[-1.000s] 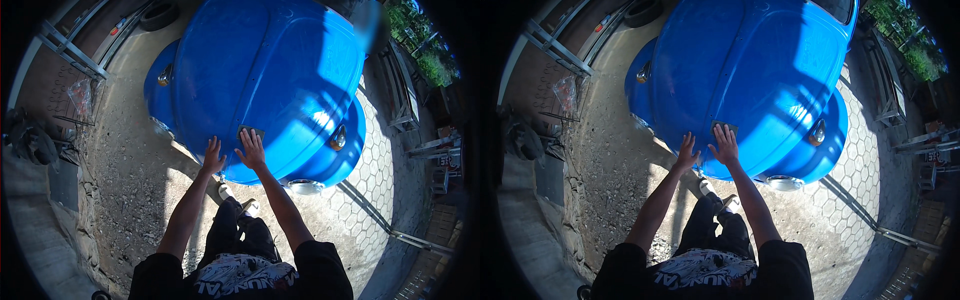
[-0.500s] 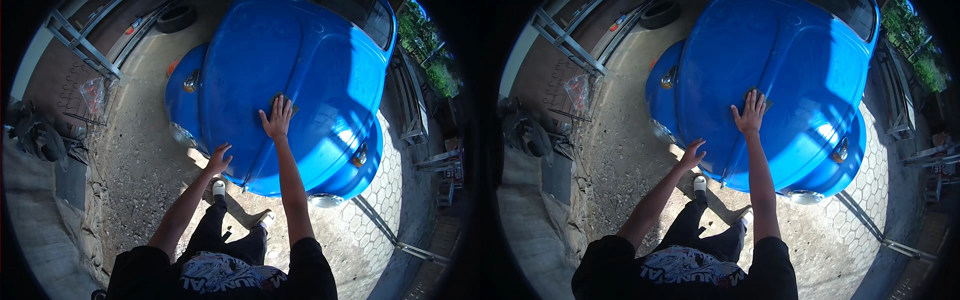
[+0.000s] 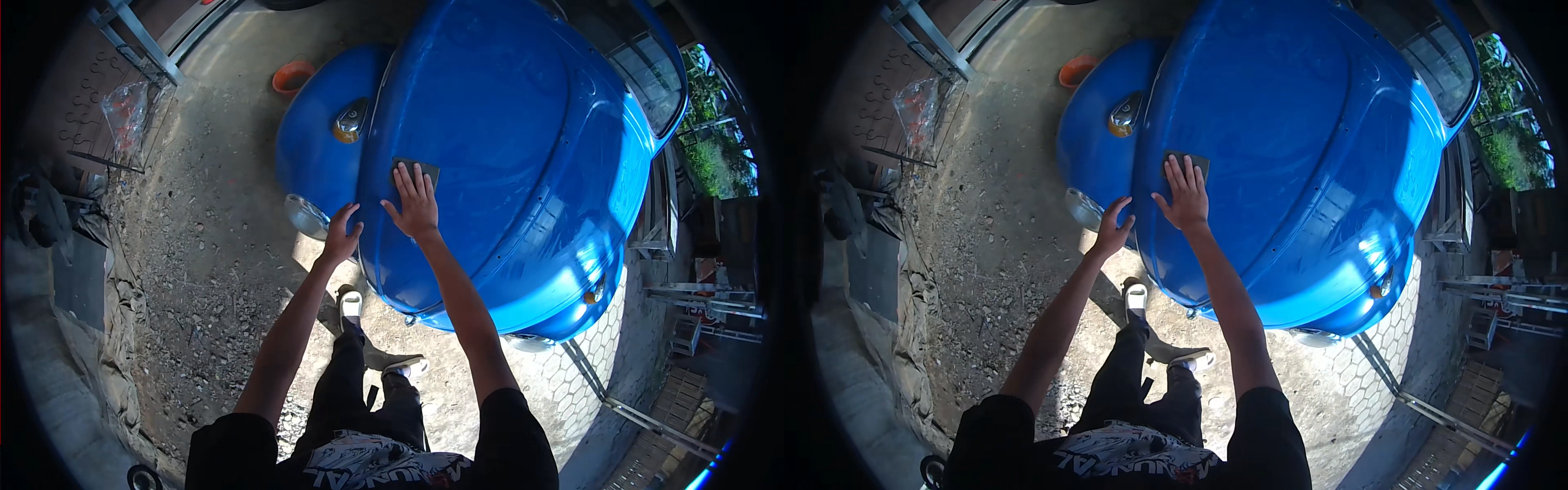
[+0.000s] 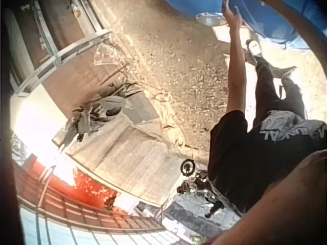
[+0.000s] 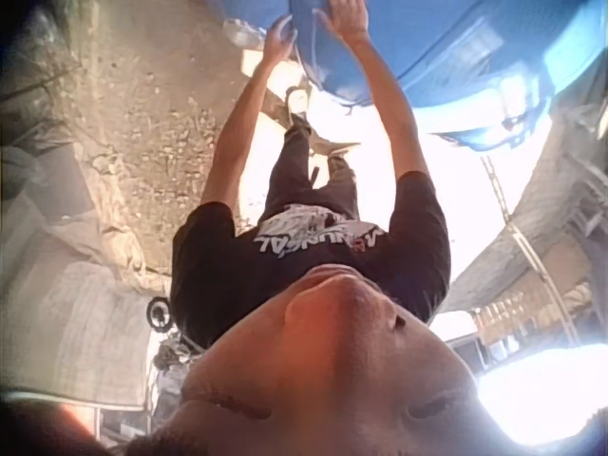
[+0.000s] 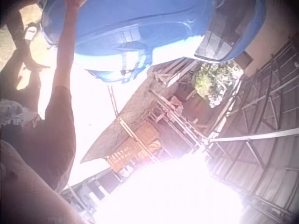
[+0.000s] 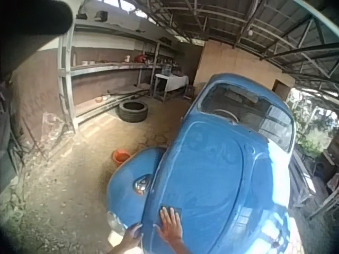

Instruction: The person wets a piece of sandpaper in a bucket of water and sands the hood of a car by hand.

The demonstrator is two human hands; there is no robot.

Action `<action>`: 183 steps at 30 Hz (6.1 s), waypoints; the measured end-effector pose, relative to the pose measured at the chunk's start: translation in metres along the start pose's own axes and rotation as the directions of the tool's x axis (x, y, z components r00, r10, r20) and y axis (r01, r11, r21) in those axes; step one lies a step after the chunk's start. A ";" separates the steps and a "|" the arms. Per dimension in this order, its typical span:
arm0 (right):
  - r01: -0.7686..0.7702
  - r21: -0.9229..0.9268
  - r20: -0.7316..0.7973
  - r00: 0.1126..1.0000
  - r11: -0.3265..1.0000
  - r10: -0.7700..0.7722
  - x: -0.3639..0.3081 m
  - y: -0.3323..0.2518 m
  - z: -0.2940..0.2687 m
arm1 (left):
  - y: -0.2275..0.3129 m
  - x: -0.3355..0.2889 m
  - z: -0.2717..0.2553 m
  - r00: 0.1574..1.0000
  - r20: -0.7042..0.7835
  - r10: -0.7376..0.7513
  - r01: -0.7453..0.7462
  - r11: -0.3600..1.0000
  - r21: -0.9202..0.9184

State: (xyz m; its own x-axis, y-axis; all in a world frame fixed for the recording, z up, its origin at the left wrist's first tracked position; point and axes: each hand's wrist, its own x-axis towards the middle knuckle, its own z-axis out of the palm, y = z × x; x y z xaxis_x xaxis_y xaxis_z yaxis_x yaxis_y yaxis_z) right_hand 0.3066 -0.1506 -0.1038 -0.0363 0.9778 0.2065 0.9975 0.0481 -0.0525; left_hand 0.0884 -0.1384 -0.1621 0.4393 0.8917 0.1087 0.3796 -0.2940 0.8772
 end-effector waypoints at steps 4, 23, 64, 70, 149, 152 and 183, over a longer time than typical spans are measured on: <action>0.003 -0.103 -0.076 0.997 0.995 -0.011 0.105 0.032 -0.006 | -0.011 0.019 0.006 0.995 -0.096 -0.028 0.023 0.998 -0.050; -0.065 0.047 -0.196 0.978 0.997 0.073 0.076 0.096 -0.055 | 0.096 0.117 0.063 0.937 0.117 0.329 -0.347 0.846 0.405; -0.151 -0.046 -0.188 0.972 0.987 0.140 0.069 0.096 -0.061 | 0.050 0.157 0.020 0.871 0.332 0.363 -0.467 0.821 0.328; -0.135 -0.033 -0.182 0.975 0.990 0.127 0.078 0.081 -0.055 | 0.069 0.299 0.014 0.960 0.073 0.270 -0.280 0.927 0.251; -0.110 0.130 -0.117 0.985 0.985 0.125 0.004 0.086 -0.068 | 0.028 0.031 0.095 0.937 -0.080 -0.339 0.300 0.901 -0.312; -0.147 0.264 -0.201 0.958 0.953 0.204 -0.045 0.050 -0.075 | 0.075 0.064 0.084 0.983 -0.076 -0.165 0.150 0.973 -0.175; -0.316 0.715 -0.079 0.850 0.624 0.521 -0.391 0.147 -0.124 | 0.225 -0.067 0.225 0.870 0.494 -0.001 -0.224 0.891 0.395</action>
State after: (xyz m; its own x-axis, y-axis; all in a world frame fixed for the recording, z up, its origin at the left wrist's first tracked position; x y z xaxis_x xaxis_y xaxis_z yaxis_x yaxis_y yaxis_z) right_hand 0.4754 -0.5509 -0.0710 0.4939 0.8398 0.2252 0.5900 -0.1335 -0.7963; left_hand 0.3279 -0.3416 -0.0775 0.7838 0.6058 -0.1370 0.5618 -0.5975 0.5722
